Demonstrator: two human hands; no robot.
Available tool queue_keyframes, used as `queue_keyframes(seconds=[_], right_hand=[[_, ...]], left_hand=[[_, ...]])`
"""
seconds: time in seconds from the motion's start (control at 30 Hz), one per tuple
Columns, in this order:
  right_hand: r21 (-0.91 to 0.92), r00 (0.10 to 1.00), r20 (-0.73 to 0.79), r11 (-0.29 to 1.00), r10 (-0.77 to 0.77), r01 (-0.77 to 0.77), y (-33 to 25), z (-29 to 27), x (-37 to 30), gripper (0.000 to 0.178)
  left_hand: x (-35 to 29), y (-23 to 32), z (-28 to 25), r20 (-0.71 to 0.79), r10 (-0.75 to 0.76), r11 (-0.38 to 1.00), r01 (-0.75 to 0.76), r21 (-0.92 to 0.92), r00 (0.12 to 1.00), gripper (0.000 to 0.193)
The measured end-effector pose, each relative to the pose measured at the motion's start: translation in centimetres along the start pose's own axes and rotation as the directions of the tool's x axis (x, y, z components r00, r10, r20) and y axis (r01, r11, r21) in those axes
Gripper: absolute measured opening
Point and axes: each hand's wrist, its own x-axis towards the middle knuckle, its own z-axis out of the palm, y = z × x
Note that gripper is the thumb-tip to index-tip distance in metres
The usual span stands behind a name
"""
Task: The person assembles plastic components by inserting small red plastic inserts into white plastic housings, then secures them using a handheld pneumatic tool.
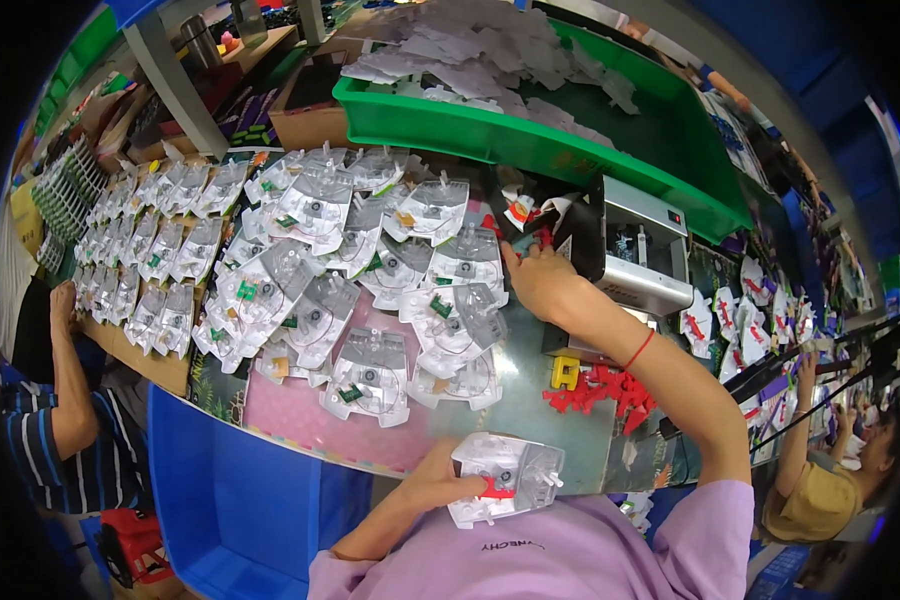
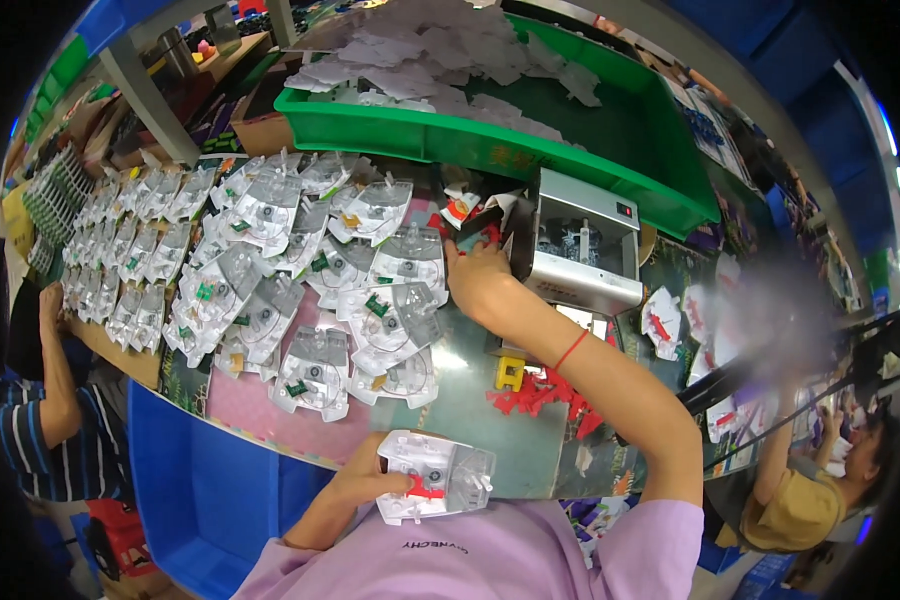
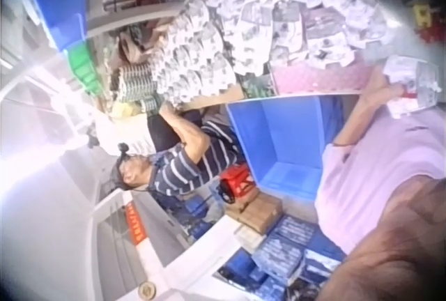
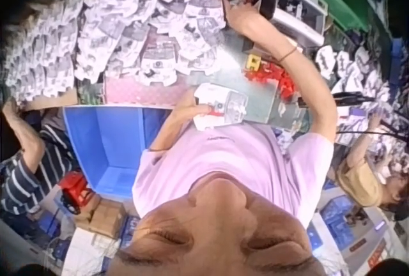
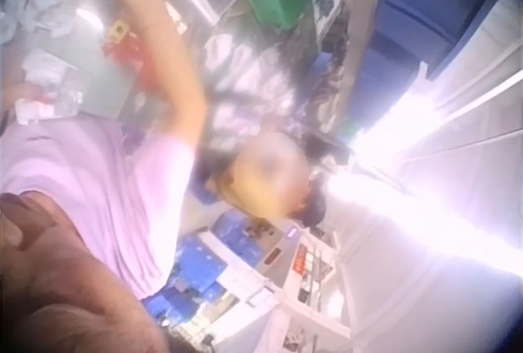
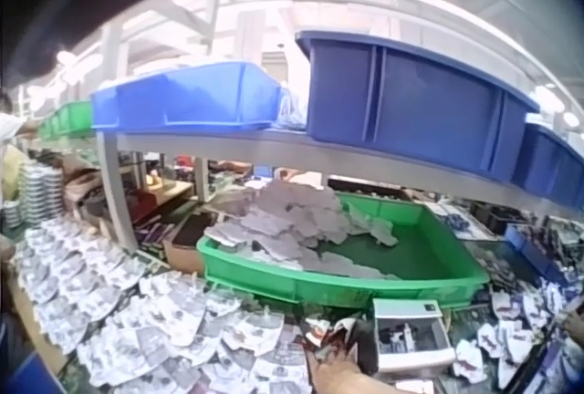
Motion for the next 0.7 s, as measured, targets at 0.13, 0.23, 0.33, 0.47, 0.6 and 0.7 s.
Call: queue_keyframes(seconds=[0.13,0.23,0.33,0.47,0.6,0.7], right_hand=[[-0.097,0.994,-0.03,0.99,-0.101,0.098,-1.1,-0.3,-1.6,0.042],[-0.117,0.982,-0.026,0.976,-0.186,0.181,-2.1,-0.9,-4.0,0.028],[-0.102,0.963,-0.023,0.959,-0.268,0.265,-1.8,0.1,-5.4,0.02],[0.037,0.921,0.079,0.925,-0.38,0.379,-1.1,-2.0,-6.2,0.018],[0.033,0.982,-0.007,0.981,-0.19,0.19,-0.5,-3.4,-4.8,0.018],[-0.385,0.963,-0.265,0.92,-0.036,-0.071,-0.1,-2.4,-2.7,0.019]], left_hand=[[0.1,-0.1,-0.2,-0.013,-0.014,1.0,0.014,0.007,1.0,0.047],[0.2,-0.2,-0.3,-0.015,0.021,1.0,-0.021,0.015,1.0,0.046],[0.2,-0.3,-0.2,-0.025,0.029,1.0,-0.029,0.004,0.999,0.045],[0.4,-0.8,-0.7,-0.002,0.009,0.999,-0.009,0.033,1.0,0.045],[0.7,-0.7,-0.4,0.002,0.065,0.998,-0.065,0.01,0.998,0.046],[0.8,-0.7,-0.3,-0.004,0.065,0.998,-0.065,0.011,0.998,0.046]])
